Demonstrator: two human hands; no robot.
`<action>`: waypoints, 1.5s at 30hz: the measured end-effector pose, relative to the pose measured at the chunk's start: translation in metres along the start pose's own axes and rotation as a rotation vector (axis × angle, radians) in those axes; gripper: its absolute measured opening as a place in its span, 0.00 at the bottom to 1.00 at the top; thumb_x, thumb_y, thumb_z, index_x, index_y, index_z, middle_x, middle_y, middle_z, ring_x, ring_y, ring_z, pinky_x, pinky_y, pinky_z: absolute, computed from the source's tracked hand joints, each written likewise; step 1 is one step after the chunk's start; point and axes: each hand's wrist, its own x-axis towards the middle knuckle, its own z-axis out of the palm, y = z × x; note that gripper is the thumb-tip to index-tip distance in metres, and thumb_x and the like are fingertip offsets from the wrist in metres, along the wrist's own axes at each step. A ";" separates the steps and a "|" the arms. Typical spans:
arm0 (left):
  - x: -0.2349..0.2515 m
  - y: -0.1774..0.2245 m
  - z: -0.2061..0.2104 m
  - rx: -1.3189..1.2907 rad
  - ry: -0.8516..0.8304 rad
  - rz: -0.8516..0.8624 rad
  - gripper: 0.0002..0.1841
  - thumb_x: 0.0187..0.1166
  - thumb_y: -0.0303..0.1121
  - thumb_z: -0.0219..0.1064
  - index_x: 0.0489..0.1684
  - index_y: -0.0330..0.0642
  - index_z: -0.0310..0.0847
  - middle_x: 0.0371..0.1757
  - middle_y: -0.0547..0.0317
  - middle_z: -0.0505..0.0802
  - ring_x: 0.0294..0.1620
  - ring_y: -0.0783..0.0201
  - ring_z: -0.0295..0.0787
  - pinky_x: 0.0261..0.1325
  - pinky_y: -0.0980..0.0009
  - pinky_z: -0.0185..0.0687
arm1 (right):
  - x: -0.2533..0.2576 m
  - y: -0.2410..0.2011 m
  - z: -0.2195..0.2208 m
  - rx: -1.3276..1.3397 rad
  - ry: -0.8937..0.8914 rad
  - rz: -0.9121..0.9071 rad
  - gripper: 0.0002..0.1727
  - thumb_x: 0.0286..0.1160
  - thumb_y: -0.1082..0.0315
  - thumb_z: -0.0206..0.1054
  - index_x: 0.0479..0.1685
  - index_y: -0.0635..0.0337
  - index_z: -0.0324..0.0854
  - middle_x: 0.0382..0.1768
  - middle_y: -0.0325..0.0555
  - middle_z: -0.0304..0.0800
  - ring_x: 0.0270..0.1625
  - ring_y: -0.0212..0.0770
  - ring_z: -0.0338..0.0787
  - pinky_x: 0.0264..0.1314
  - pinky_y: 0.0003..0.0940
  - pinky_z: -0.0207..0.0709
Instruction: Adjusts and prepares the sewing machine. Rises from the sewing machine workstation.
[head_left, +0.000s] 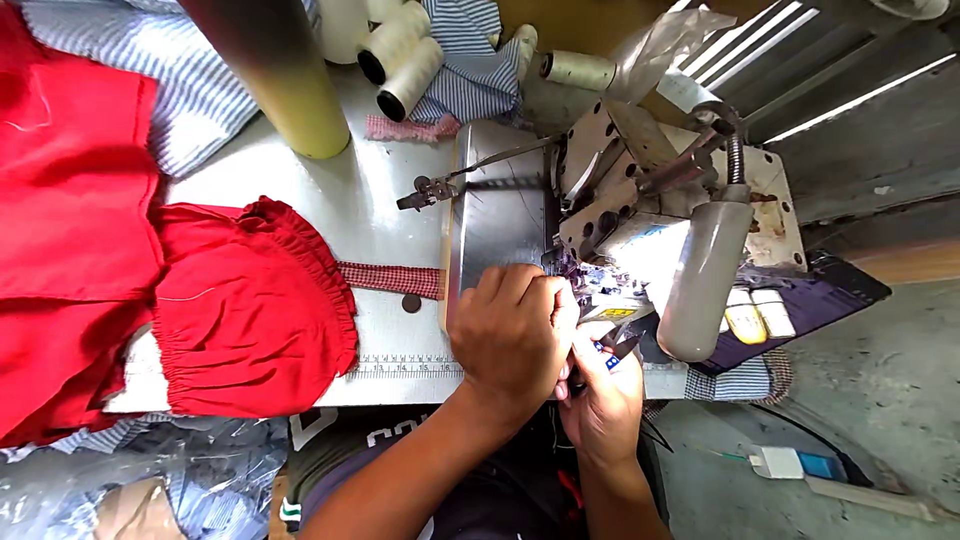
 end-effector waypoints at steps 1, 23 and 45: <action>0.000 0.000 0.000 0.000 0.000 0.001 0.04 0.66 0.38 0.74 0.25 0.55 0.94 0.37 0.71 0.96 0.40 0.67 0.89 0.32 0.68 0.73 | 0.000 0.000 0.001 -0.004 0.005 0.002 0.02 0.81 0.75 0.64 0.41 0.65 0.78 0.18 0.42 0.82 0.15 0.27 0.81 0.16 0.19 0.76; 0.037 -0.012 -0.032 -0.147 -0.517 0.126 0.15 0.76 0.34 0.64 0.56 0.50 0.93 0.60 0.59 0.92 0.46 0.59 0.91 0.37 0.54 0.85 | 0.005 -0.006 0.004 -0.107 0.036 0.024 0.01 0.81 0.79 0.61 0.42 0.69 0.75 0.18 0.43 0.82 0.14 0.30 0.81 0.14 0.20 0.77; 0.079 -0.040 -0.021 -0.297 -0.790 0.271 0.09 0.75 0.38 0.71 0.44 0.48 0.94 0.47 0.59 0.92 0.37 0.60 0.86 0.42 0.52 0.81 | 0.008 -0.008 0.002 -0.190 -0.034 -0.007 0.04 0.83 0.73 0.63 0.44 0.66 0.79 0.17 0.43 0.83 0.14 0.29 0.80 0.15 0.20 0.75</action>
